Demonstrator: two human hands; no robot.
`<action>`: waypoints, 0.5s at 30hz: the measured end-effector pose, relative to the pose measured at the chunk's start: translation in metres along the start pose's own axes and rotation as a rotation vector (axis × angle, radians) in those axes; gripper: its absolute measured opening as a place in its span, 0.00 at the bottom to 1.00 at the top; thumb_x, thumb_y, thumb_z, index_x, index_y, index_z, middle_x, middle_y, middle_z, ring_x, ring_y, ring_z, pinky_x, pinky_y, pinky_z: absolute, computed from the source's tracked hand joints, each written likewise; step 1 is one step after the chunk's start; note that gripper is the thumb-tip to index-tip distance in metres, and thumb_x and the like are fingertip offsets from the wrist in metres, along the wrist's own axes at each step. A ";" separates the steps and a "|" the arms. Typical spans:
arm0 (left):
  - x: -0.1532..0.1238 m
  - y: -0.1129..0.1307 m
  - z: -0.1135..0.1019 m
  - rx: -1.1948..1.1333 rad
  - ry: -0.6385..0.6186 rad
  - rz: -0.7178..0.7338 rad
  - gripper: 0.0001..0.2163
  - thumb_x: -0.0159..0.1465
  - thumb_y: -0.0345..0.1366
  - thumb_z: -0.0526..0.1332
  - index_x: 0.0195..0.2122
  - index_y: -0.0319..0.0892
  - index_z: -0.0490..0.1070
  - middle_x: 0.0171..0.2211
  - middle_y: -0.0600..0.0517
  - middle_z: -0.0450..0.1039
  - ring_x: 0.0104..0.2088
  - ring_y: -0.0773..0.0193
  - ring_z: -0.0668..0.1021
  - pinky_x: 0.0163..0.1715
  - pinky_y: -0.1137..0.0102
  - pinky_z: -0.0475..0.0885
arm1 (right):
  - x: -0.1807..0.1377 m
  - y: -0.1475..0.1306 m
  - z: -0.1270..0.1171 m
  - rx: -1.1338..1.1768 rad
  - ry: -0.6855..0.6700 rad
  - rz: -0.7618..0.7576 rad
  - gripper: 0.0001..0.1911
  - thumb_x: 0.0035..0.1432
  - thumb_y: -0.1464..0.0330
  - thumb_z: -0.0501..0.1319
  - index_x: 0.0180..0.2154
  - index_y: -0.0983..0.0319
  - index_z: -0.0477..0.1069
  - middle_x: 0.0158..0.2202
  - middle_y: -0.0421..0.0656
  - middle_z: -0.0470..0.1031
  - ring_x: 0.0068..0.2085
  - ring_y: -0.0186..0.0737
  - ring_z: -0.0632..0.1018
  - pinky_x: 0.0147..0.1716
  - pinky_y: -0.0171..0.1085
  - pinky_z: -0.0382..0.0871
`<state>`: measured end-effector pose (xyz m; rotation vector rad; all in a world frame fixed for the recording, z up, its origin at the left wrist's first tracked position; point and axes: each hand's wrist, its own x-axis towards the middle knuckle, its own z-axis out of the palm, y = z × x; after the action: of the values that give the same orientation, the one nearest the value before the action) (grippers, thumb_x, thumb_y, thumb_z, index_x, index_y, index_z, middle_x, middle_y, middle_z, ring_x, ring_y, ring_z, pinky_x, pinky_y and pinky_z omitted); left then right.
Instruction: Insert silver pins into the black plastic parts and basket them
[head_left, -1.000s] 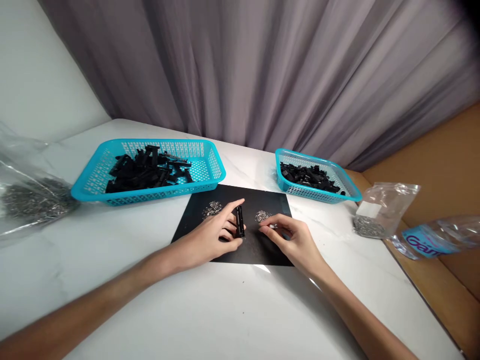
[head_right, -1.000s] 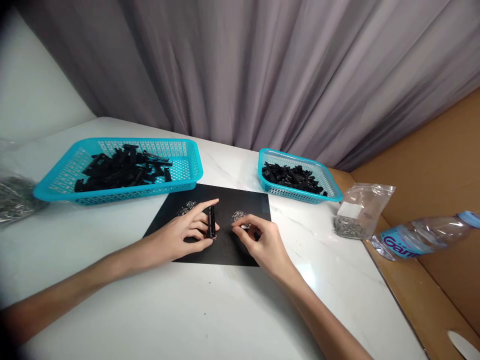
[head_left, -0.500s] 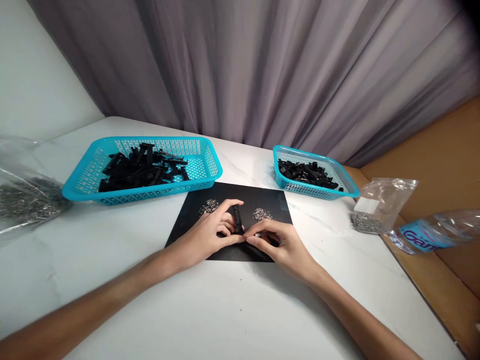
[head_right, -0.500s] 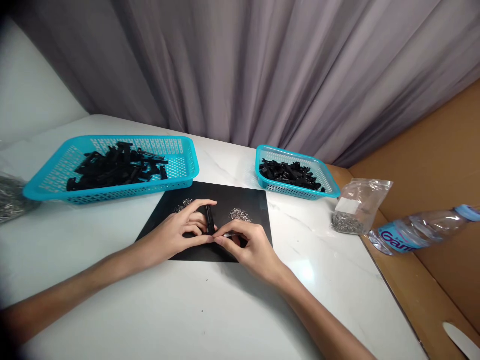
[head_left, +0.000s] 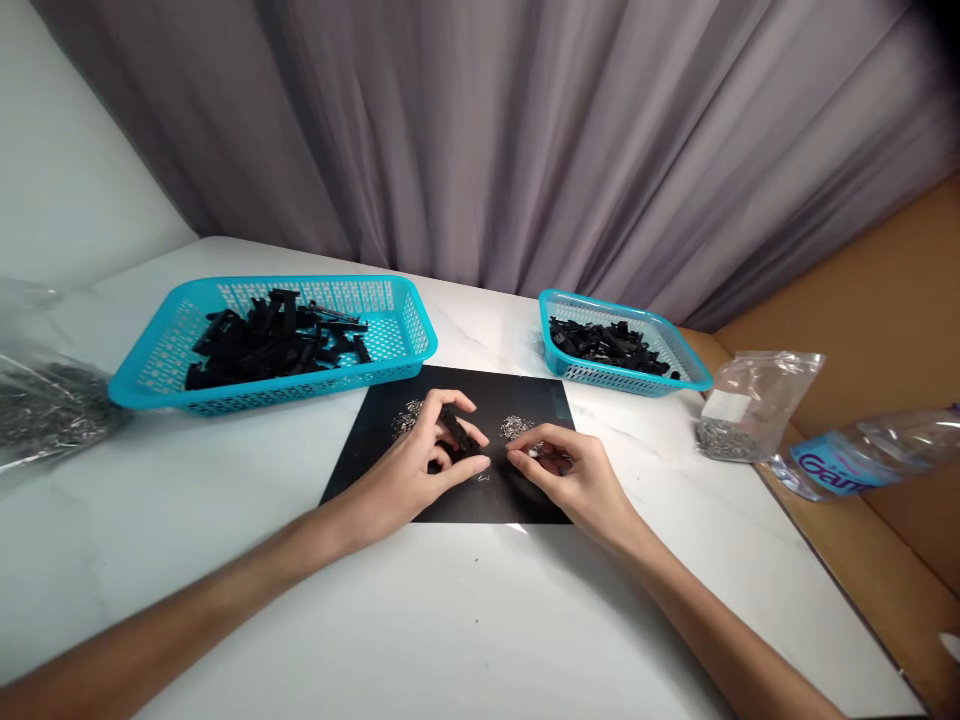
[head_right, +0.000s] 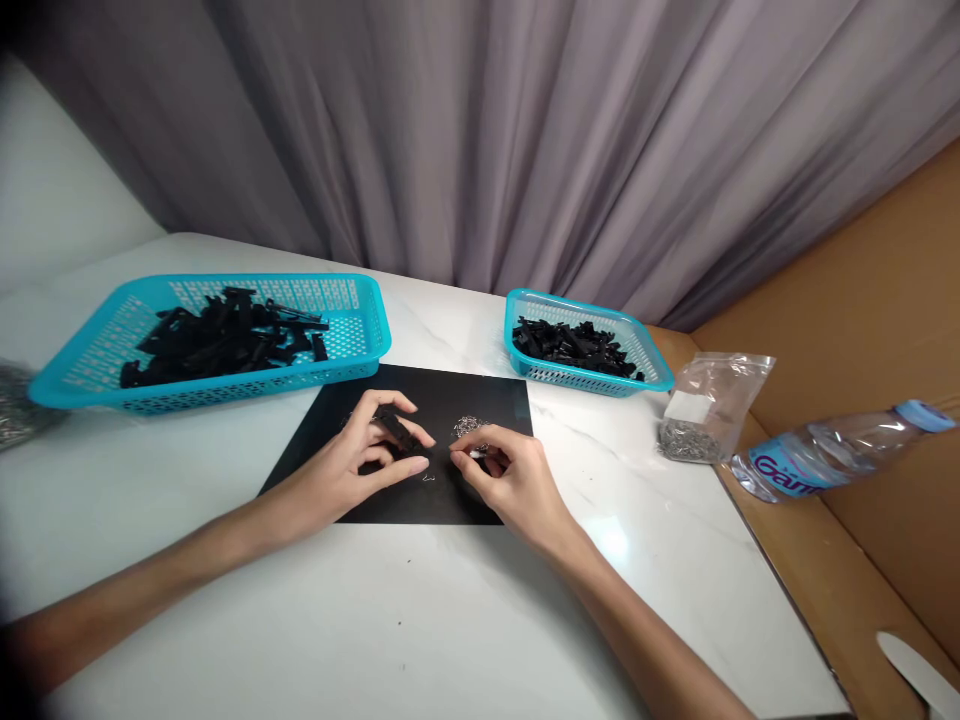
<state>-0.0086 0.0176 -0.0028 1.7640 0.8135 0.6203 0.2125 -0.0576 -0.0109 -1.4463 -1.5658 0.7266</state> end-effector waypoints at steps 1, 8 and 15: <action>-0.001 0.002 0.001 0.014 -0.001 -0.007 0.20 0.68 0.48 0.64 0.56 0.54 0.57 0.51 0.51 0.74 0.41 0.61 0.80 0.45 0.62 0.74 | 0.000 0.000 0.000 -0.004 0.001 0.009 0.06 0.64 0.65 0.65 0.36 0.59 0.79 0.30 0.39 0.77 0.25 0.33 0.64 0.26 0.35 0.57; -0.002 0.014 0.000 0.073 -0.050 0.025 0.14 0.75 0.50 0.51 0.52 0.54 0.72 0.55 0.53 0.72 0.49 0.58 0.76 0.54 0.60 0.71 | 0.002 -0.003 -0.002 0.051 -0.011 0.020 0.08 0.66 0.62 0.62 0.37 0.59 0.75 0.34 0.41 0.79 0.29 0.36 0.72 0.30 0.36 0.64; 0.001 -0.001 -0.002 0.047 -0.098 0.010 0.16 0.65 0.45 0.67 0.54 0.58 0.76 0.68 0.53 0.59 0.57 0.53 0.74 0.60 0.54 0.69 | 0.005 0.001 -0.005 -0.068 0.084 -0.068 0.06 0.65 0.65 0.63 0.35 0.59 0.76 0.33 0.40 0.74 0.28 0.34 0.66 0.28 0.36 0.60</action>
<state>-0.0100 0.0195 -0.0028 1.8275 0.7569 0.5206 0.2176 -0.0532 -0.0087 -1.4471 -1.5801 0.5703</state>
